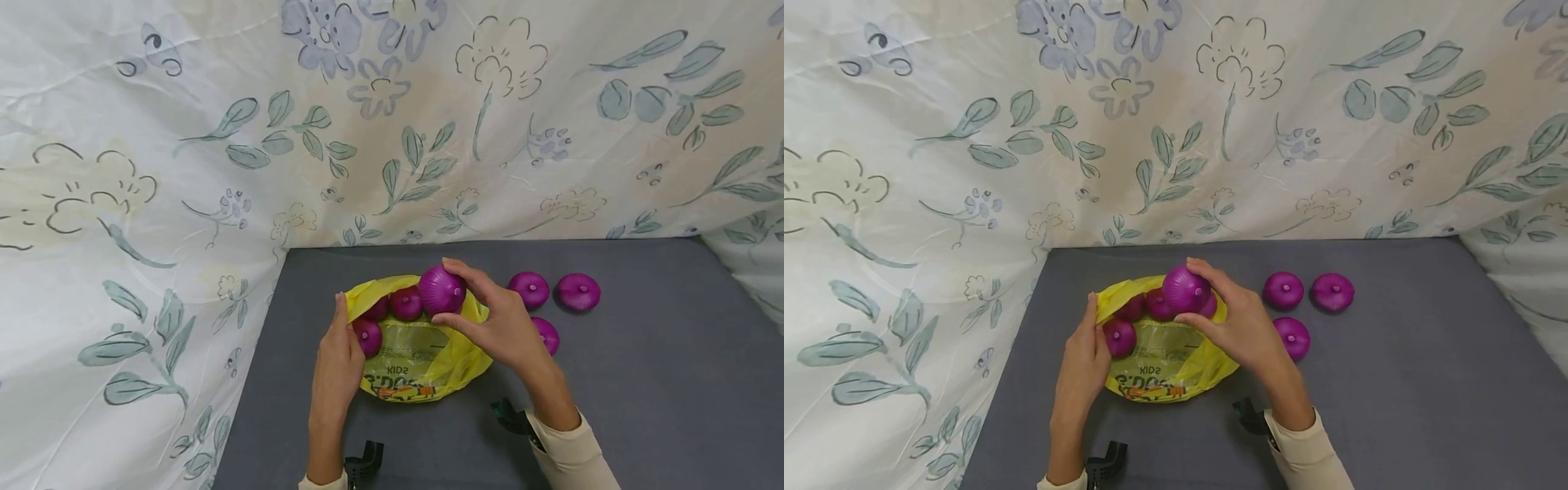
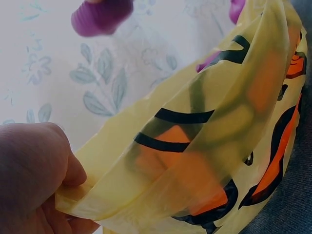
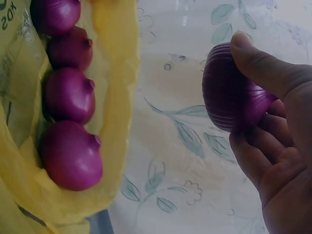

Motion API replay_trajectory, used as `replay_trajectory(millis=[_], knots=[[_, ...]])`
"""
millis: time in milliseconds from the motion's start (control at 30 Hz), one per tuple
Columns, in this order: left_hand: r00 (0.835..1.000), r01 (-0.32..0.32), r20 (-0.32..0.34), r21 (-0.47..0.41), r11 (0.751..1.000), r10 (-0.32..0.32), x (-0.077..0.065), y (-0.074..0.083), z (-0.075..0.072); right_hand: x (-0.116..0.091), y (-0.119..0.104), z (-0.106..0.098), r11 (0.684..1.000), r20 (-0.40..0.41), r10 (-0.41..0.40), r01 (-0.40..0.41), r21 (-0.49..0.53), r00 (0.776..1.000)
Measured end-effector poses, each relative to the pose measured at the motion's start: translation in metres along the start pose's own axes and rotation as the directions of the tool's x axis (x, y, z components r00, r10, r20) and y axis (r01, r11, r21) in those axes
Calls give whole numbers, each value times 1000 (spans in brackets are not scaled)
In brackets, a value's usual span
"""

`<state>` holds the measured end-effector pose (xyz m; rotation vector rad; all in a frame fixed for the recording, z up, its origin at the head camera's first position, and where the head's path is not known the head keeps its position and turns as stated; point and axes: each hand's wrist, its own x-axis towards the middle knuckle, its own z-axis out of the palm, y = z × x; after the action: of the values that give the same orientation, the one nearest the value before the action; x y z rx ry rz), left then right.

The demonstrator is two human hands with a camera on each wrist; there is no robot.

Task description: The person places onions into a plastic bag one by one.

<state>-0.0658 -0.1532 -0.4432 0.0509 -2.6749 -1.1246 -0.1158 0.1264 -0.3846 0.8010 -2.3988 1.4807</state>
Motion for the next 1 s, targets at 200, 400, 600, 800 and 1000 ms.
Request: replay_trajectory(millis=[200,400,600,800,1000], knots=[[1000,4,1,5,1000,-4,0,-2,1,3,4,19,1000,76,7,-7,-9,997],[1000,3,1,-3,1000,-3,0,-2,1,2,13,42,999,158,34,-33,-11,987],[1000,-5,3,0,1000,5,1,-2,4,1,26,58,997,208,71,-67,-23,976],[1000,0,3,-3,1000,0,1,0,6,1,33,68,993,256,89,-65,-100,963],[1000,-9,1,11,1000,9,2,0,10,0,39,76,991,300,82,-46,-127,950]])
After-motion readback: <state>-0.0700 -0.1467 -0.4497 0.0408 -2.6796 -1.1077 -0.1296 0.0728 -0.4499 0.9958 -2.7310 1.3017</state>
